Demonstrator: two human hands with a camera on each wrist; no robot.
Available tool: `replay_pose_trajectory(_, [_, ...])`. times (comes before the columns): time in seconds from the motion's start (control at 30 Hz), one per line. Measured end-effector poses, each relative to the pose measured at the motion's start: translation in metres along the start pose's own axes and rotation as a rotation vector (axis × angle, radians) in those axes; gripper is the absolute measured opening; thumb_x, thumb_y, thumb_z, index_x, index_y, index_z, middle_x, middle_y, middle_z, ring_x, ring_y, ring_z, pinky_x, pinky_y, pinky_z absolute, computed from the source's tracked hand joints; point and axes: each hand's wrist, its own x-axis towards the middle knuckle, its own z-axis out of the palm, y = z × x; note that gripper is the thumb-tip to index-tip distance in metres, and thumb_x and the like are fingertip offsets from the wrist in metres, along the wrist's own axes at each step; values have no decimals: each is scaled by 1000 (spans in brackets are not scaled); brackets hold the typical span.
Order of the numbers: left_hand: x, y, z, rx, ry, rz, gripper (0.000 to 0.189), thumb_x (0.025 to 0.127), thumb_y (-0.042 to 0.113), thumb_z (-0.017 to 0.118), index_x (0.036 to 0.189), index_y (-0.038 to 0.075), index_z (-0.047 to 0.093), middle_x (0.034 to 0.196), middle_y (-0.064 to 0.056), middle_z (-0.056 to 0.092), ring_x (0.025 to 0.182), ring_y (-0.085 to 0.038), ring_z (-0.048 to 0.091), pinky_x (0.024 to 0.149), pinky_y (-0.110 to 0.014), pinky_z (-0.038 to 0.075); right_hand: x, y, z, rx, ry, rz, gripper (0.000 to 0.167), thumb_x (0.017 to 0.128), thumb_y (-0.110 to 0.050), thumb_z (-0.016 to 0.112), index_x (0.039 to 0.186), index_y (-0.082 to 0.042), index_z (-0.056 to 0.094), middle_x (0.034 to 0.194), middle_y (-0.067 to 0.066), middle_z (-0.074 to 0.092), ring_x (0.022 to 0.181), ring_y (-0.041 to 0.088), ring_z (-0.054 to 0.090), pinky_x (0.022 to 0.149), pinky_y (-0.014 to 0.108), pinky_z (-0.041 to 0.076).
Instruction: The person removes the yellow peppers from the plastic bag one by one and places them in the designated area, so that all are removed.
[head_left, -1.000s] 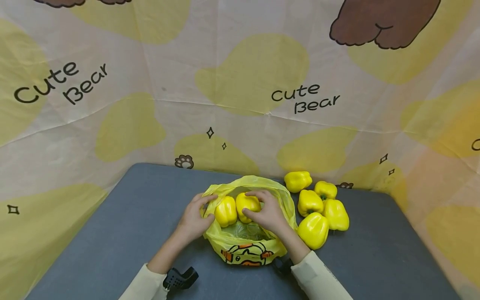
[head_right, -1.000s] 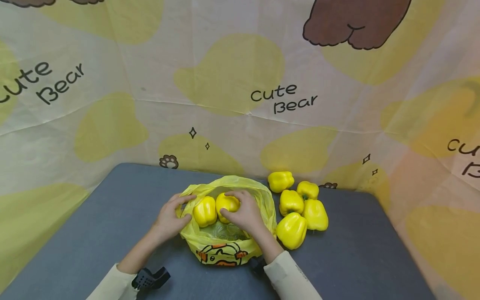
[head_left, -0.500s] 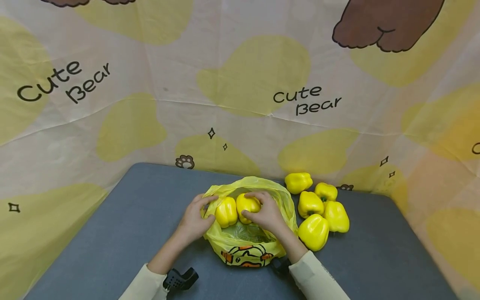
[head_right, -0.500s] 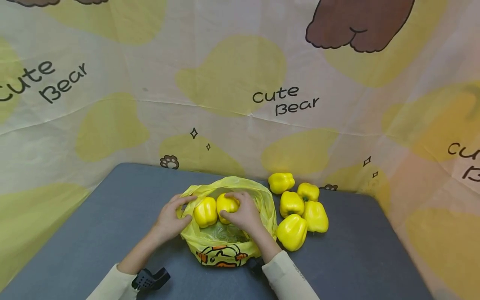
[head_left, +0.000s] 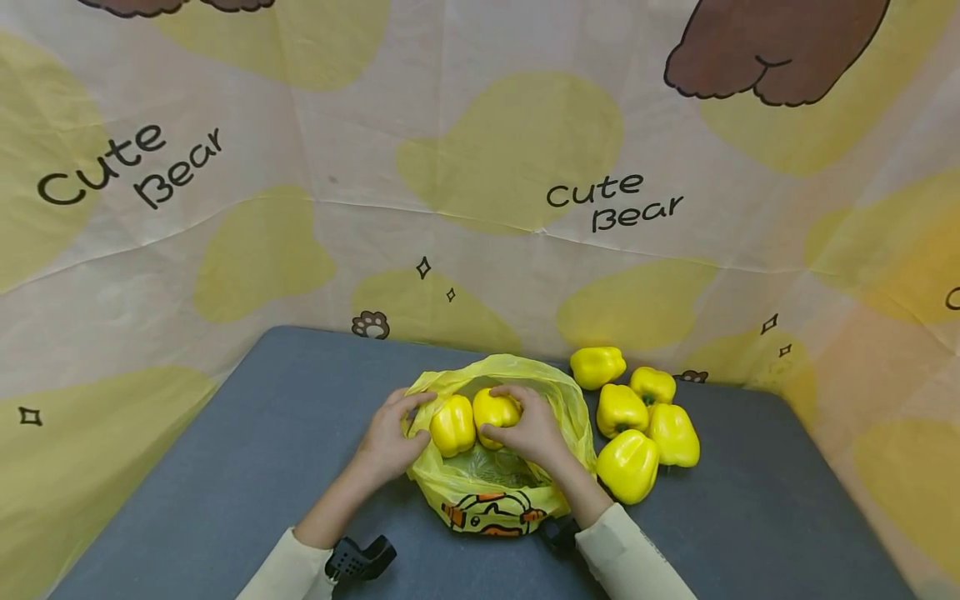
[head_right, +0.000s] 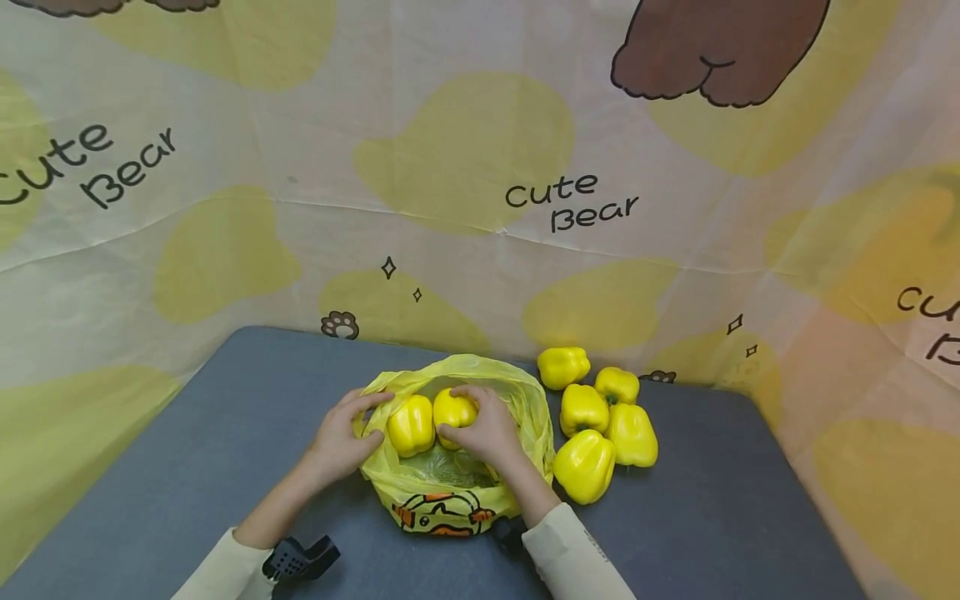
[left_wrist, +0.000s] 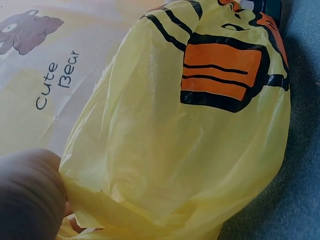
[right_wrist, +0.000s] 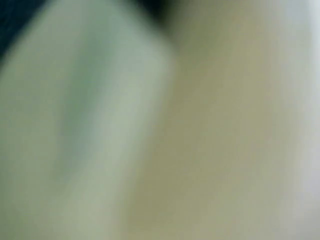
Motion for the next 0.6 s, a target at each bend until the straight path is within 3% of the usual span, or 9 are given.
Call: replay_pose_trajectory(0.6, [-1, 0, 0, 8, -2, 7, 49, 75, -2, 62, 124, 8, 65, 126, -12, 56, 105, -25, 54, 81, -38, 44, -1, 1, -1, 38, -1, 0, 45, 71, -27, 83, 112, -18, 67, 121, 10, 61, 107, 27, 57, 83, 43, 49])
